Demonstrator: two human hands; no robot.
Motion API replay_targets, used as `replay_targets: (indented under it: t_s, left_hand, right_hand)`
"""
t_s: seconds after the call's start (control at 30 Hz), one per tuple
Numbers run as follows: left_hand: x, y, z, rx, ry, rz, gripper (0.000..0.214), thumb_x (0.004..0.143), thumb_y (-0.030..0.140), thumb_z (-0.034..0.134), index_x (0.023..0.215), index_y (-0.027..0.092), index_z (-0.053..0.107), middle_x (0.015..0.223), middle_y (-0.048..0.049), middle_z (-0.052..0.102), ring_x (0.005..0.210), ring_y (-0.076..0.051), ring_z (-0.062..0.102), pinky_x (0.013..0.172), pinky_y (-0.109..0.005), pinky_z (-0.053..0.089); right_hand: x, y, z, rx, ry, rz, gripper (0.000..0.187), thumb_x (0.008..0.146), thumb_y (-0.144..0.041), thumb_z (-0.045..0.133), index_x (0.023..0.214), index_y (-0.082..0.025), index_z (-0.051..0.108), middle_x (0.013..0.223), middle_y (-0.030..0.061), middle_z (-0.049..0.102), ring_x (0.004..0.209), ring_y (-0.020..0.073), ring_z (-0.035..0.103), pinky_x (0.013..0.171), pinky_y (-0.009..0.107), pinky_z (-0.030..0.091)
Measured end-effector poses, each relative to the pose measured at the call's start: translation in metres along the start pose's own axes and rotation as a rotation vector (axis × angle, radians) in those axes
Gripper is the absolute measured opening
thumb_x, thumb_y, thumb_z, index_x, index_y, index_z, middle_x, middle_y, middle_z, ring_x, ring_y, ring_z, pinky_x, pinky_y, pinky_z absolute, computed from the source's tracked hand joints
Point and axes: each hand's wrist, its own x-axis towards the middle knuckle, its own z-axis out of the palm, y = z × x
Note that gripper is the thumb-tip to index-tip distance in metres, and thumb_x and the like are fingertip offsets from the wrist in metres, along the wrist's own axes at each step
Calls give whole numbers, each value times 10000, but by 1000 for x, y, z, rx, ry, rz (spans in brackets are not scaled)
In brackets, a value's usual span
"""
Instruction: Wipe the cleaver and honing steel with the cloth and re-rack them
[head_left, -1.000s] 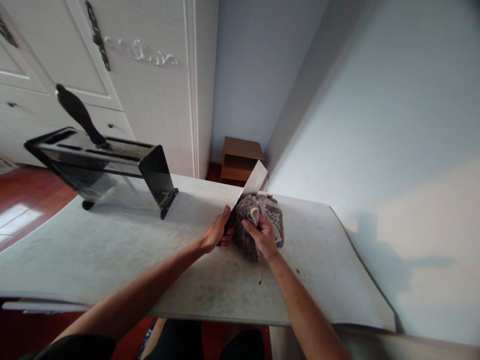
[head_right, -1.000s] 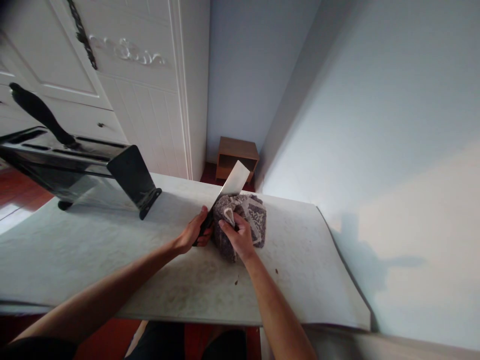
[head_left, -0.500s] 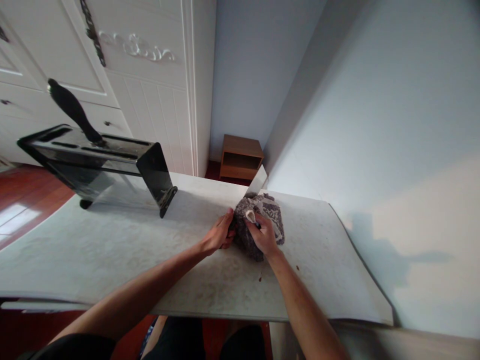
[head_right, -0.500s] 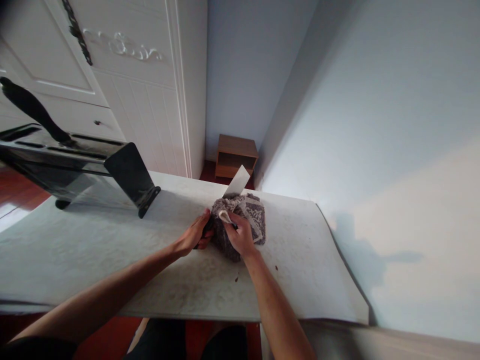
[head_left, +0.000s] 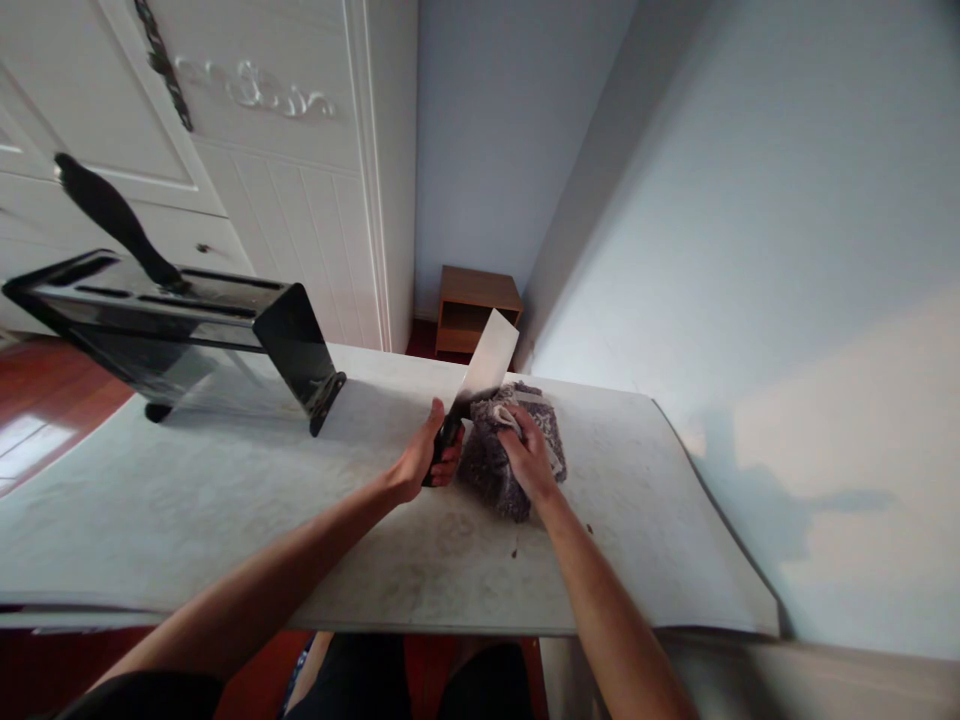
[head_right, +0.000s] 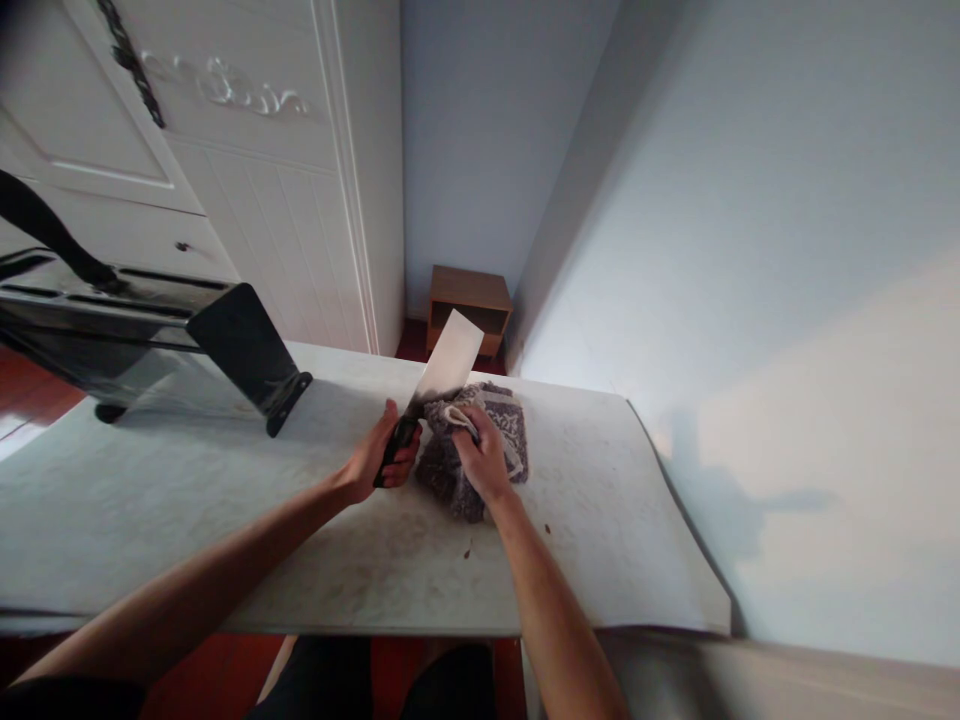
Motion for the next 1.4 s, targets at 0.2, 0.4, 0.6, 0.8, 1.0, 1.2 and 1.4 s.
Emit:
replay_targets:
  t_s: [0.2,0.4,0.6,0.8,1.0,1.2,1.4]
  left_hand:
    - [3,1,-4,-23,-66,-44,701,689,902,294,753,212,405,490,90,280,324,-29,187,289,-148,198]
    - [1,-4,-2,-3,-82,-46,708,682,906,312,766,210,416,492,93,285,326,-25,190,295,-138,190]
    - [1,-10,2,49,-53,-24,627,777,810,269,762,203,426,500,84,300,324,-31,195,303,-141,184]
    - [1,-18,4,91,-32,2,586,804,740,261,738,189,446,511,65,332,329,-40,226,313,-153,200]
    - [2,-20,2,76,-37,4,376,820,496,243,666,192,401,482,53,306,317,-55,223,318,-168,186]
    - [0,-18,4,87,-28,10,322,810,445,245,689,189,397,499,51,310,334,-52,234,321,-158,206]
    - [2,-13,2,16,-40,0,311,819,428,228,737,192,414,510,60,299,335,-47,210,310,-149,215]
  right_hand:
    - [-1,-2,-6,-28,95,-37,210,806,-280,685,1005,-214,705,991,33,695,918,176,635,853,289,487]
    - [-4,0,-5,-195,177,-127,242,808,-217,648,1038,-218,724,999,45,716,898,192,673,840,316,519]
    - [-10,-4,3,-353,118,-380,218,816,-185,646,1018,-227,718,950,46,719,858,192,674,805,331,515]
    - [-11,-3,8,-408,11,-495,289,854,-185,610,1099,-286,723,967,11,725,768,184,684,761,354,505]
    - [-11,-5,8,-400,-89,-565,332,864,-168,572,1152,-273,701,999,1,719,797,186,694,744,350,514]
    - [-12,-1,9,-386,-69,-526,329,846,-158,582,1129,-259,715,994,11,720,830,192,702,769,342,528]
    - [-11,2,10,-425,-34,-309,259,802,-182,580,978,-246,760,943,23,728,825,224,696,796,356,522]
